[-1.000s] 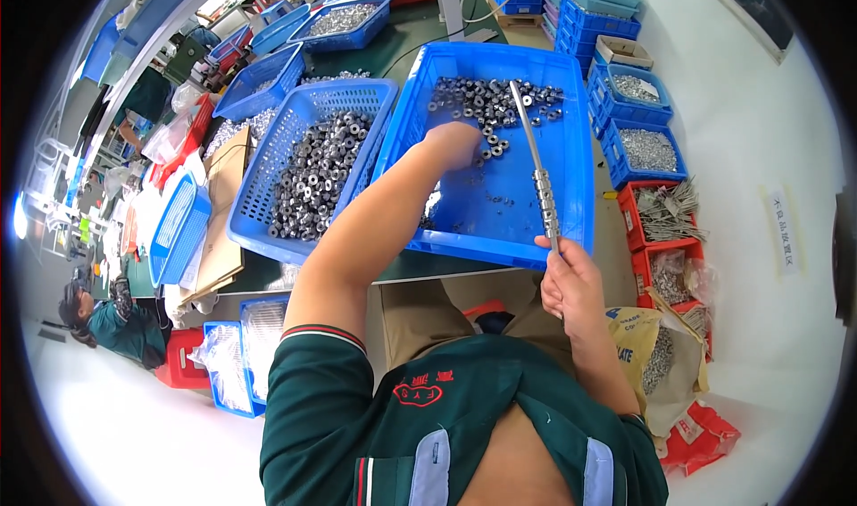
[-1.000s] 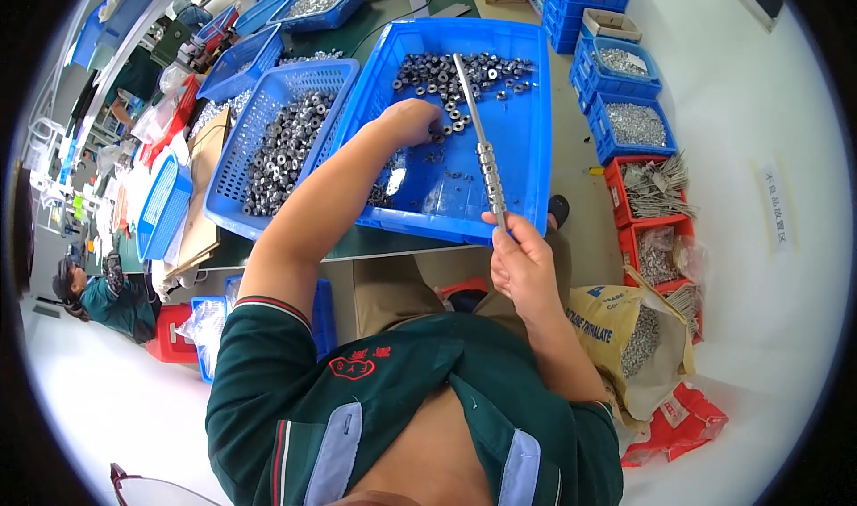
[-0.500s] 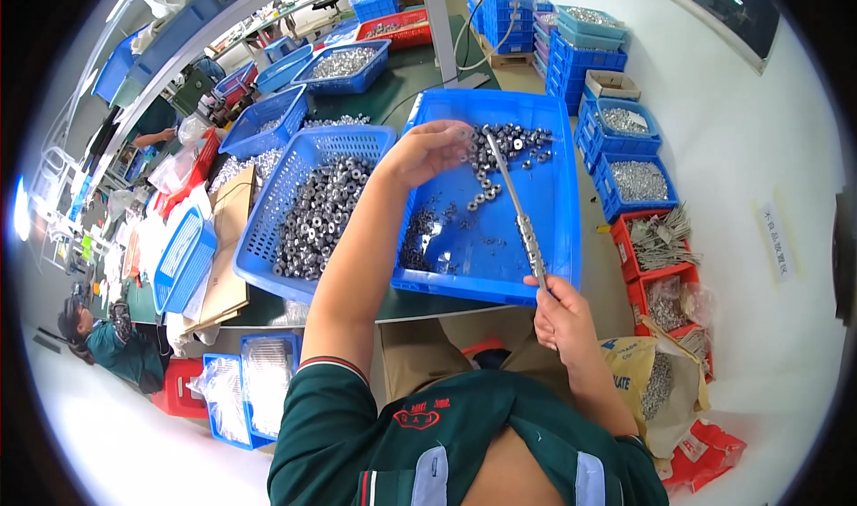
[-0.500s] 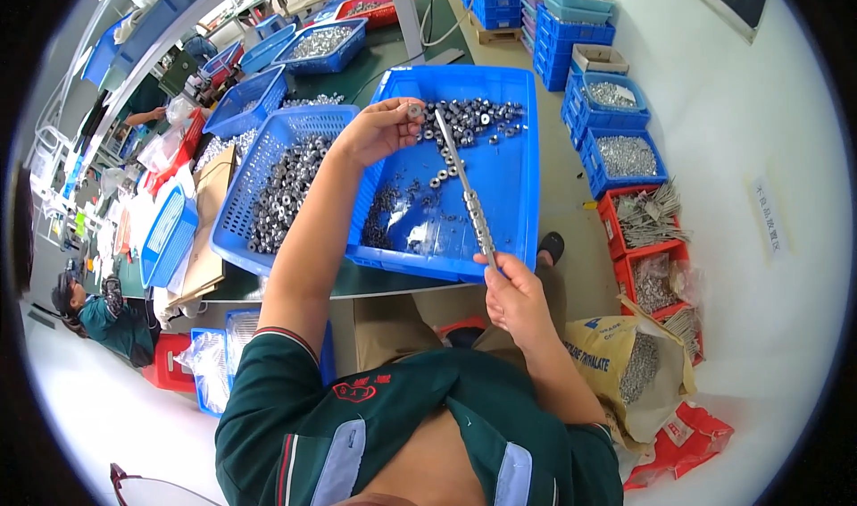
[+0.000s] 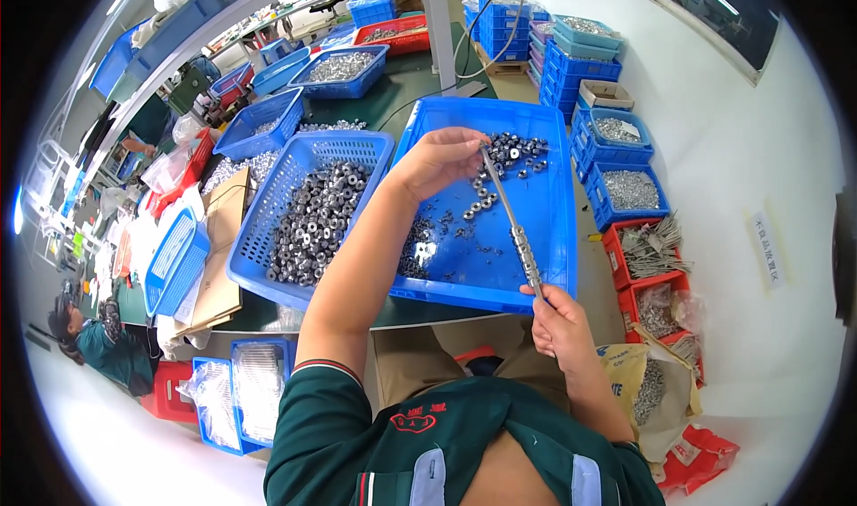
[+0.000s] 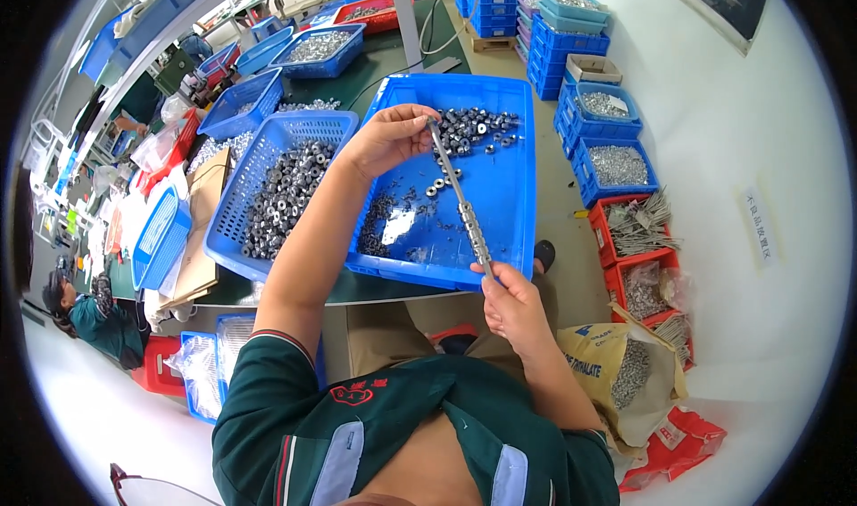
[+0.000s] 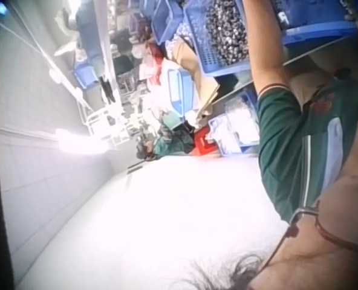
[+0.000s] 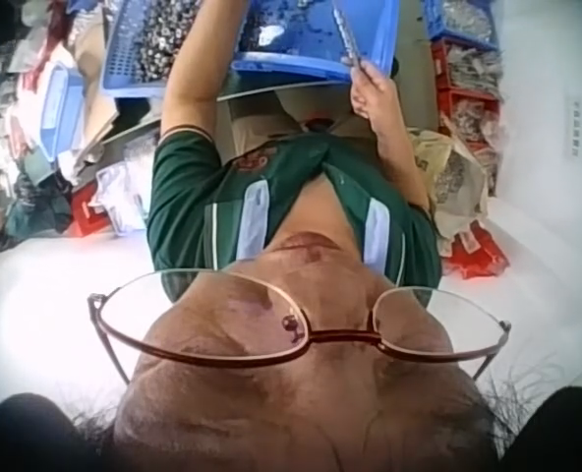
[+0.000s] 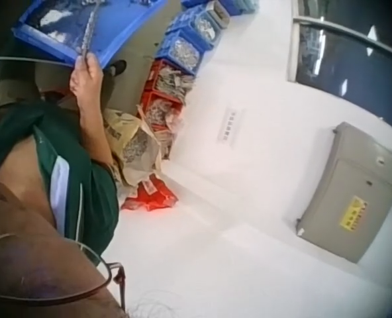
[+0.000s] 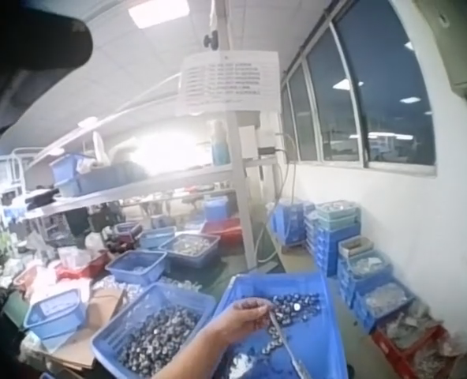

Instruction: Manually inspecting small circular metal hardware pieces by sliding them onto a gauging rod and sorting them into bins.

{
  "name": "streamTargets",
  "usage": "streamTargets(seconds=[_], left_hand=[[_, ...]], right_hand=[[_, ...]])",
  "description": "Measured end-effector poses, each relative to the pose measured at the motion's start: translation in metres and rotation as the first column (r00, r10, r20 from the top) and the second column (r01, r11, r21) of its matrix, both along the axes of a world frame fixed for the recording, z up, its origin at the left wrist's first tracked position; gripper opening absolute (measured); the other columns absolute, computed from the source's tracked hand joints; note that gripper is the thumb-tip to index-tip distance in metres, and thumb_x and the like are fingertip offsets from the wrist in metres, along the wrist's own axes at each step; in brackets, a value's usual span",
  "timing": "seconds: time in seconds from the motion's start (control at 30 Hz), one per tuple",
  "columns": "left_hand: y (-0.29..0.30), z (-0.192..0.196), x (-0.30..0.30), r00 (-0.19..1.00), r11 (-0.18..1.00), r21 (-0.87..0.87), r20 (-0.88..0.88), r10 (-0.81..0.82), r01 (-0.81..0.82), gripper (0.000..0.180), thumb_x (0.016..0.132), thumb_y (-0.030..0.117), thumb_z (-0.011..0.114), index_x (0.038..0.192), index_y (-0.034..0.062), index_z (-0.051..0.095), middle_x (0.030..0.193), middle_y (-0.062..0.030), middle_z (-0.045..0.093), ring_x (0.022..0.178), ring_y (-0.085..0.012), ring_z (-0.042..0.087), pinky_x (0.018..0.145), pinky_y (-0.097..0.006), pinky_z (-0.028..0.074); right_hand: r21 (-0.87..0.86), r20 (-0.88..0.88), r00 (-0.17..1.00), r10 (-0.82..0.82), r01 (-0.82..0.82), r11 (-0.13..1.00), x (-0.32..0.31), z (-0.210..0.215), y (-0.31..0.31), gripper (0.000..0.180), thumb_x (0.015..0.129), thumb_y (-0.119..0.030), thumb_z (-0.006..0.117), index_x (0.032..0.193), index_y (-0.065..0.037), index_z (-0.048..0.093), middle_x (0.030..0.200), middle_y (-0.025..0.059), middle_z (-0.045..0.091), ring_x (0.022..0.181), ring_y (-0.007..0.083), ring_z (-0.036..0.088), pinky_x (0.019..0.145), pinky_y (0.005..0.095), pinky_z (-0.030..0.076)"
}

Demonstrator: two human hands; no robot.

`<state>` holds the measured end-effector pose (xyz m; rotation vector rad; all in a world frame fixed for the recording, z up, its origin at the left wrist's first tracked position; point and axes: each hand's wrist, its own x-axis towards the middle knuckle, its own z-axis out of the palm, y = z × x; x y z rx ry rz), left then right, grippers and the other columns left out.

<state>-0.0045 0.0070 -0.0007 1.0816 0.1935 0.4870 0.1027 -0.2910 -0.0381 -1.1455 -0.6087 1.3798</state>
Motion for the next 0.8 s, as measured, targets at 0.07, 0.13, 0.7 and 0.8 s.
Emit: streamTargets(seconds=[0.07,0.13,0.7,0.8], left_hand=[[0.0,0.002,-0.002,0.997,0.997,0.05,-0.052,0.06,-0.058,0.02,0.089,0.015,0.058,0.101,-0.0007,0.062,0.083,-0.005,0.059,0.074,-0.0121,0.054,0.069,-0.026,0.046],[-0.001,0.005,-0.003,0.997,1.0,0.003,-0.07,0.025,-0.025,0.02,0.088,0.015,0.059,0.1,-0.001,0.062,0.081,-0.0049,0.059,0.072,-0.012,0.053,0.068,-0.025,0.045],[0.005,0.001,0.007,1.0,0.998,-0.065,-0.02,-0.012,0.011,0.019,0.086,0.015,0.062,0.097,0.0002,0.063,0.072,-0.0031,0.057,0.064,-0.0123,0.049,0.064,-0.025,0.043],[-0.003,0.003,0.005,0.999,0.998,0.057,-0.054,-0.001,0.004,0.021,0.085,0.016,0.063,0.098,0.0001,0.062,0.078,-0.0031,0.058,0.067,-0.0124,0.05,0.066,-0.026,0.043]], right_hand=[[-0.01,0.003,1.0,-0.004,0.005,1.0,-0.001,0.0,0.0,0.027,0.095,-0.015,0.044,0.118,-0.001,0.05,0.054,-0.005,0.034,0.04,0.0017,0.028,0.037,0.0174,0.024],[-0.01,0.019,1.0,0.004,-0.004,1.0,0.0,0.0,-0.001,0.027,0.096,-0.015,0.044,0.119,-0.002,0.05,0.054,-0.0051,0.033,0.04,0.0015,0.028,0.037,0.0173,0.024],[0.001,0.018,0.999,-0.026,0.026,1.0,0.0,0.001,0.0,0.028,0.096,-0.014,0.042,0.12,0.0,0.049,0.053,-0.005,0.033,0.04,0.0013,0.027,0.037,0.0171,0.023],[-0.03,-0.077,0.997,0.011,-0.014,0.999,0.004,0.009,-0.004,0.028,0.096,-0.015,0.044,0.12,-0.001,0.05,0.054,-0.0064,0.031,0.041,0.0009,0.027,0.038,0.017,0.023]])
